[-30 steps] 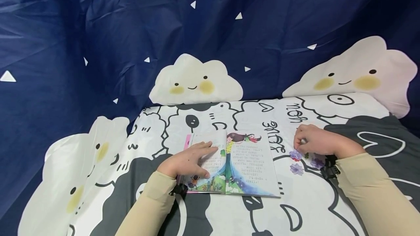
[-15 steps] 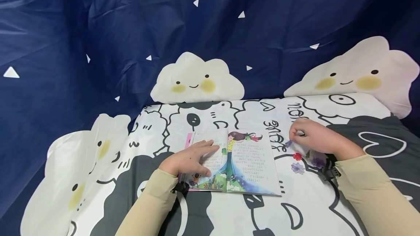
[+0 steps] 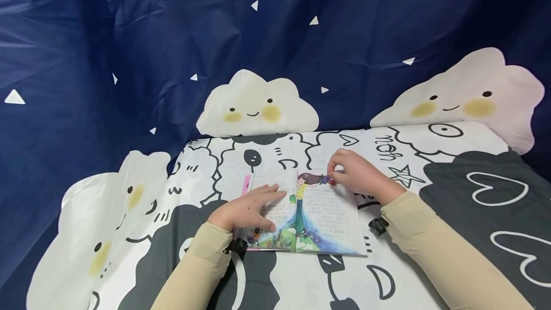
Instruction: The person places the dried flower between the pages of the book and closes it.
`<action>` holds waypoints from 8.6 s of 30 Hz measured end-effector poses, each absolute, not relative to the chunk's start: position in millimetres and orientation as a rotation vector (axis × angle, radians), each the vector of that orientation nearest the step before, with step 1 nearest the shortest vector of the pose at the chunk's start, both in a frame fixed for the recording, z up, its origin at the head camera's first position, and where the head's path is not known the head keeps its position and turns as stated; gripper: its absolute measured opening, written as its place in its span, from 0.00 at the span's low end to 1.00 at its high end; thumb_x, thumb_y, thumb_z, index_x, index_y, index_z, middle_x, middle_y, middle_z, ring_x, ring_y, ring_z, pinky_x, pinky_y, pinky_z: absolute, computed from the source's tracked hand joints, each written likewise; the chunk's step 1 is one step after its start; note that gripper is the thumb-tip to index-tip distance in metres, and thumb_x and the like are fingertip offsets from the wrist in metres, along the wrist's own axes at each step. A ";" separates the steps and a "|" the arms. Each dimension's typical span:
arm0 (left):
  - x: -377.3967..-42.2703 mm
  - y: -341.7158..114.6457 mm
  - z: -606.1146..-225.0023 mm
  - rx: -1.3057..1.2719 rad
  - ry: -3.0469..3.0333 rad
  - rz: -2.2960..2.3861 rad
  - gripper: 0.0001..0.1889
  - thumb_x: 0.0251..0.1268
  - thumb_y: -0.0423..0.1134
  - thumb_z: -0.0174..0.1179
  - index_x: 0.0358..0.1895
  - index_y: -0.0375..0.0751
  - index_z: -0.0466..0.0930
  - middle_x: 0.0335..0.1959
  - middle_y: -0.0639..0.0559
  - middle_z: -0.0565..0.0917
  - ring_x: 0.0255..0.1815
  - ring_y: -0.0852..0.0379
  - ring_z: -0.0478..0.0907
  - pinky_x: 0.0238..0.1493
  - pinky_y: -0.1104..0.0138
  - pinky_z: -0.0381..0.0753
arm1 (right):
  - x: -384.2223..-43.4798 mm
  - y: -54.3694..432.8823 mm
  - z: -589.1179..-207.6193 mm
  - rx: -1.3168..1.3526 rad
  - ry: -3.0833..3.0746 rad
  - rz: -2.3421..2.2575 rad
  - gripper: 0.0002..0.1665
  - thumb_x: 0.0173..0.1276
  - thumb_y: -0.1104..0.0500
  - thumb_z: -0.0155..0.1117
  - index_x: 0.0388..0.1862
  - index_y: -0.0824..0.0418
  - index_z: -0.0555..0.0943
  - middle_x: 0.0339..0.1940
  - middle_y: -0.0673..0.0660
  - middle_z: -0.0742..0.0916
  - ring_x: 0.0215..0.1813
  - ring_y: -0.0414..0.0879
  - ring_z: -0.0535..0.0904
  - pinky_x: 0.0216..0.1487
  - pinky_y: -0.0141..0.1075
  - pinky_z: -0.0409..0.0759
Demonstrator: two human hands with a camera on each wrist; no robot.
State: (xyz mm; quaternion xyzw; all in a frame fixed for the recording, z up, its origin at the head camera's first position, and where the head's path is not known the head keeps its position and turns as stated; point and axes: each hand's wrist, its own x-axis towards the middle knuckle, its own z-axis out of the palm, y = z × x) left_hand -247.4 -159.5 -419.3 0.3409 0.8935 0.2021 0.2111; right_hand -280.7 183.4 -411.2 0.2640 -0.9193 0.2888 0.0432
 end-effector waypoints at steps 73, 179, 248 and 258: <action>-248.2 -158.5 -420.5 0.955 2.484 0.535 0.47 0.61 0.49 0.71 0.82 0.57 0.56 0.83 0.52 0.48 0.83 0.49 0.39 0.78 0.48 0.48 | -283.9 212.1 -437.9 0.759 -3.199 0.785 0.49 0.67 0.46 0.71 0.78 0.67 0.63 0.77 0.74 0.61 0.77 0.73 0.51 0.71 0.67 0.55; -225.3 -47.3 -351.4 1.573 2.763 -0.101 0.30 0.75 0.69 0.43 0.67 0.59 0.77 0.69 0.61 0.73 0.79 0.54 0.54 0.77 0.44 0.46 | -256.2 182.8 -401.9 0.976 -2.833 1.651 0.17 0.79 0.62 0.49 0.59 0.52 0.81 0.57 0.54 0.84 0.46 0.53 0.83 0.41 0.50 0.84; -223.5 -148.6 -414.6 0.947 2.640 0.272 0.52 0.46 0.54 0.79 0.78 0.62 0.63 0.79 0.50 0.61 0.78 0.50 0.58 0.68 0.56 0.70 | -251.1 294.8 -415.3 0.862 -3.265 0.968 0.12 0.64 0.62 0.68 0.44 0.48 0.85 0.38 0.47 0.80 0.39 0.40 0.73 0.39 0.34 0.73; -222.5 -147.5 -416.3 0.961 2.655 0.244 0.51 0.47 0.54 0.79 0.78 0.62 0.63 0.78 0.50 0.63 0.77 0.51 0.59 0.68 0.58 0.70 | -250.6 302.0 -426.9 0.907 -3.260 1.113 0.13 0.63 0.68 0.64 0.36 0.48 0.81 0.28 0.49 0.75 0.30 0.41 0.71 0.31 0.34 0.69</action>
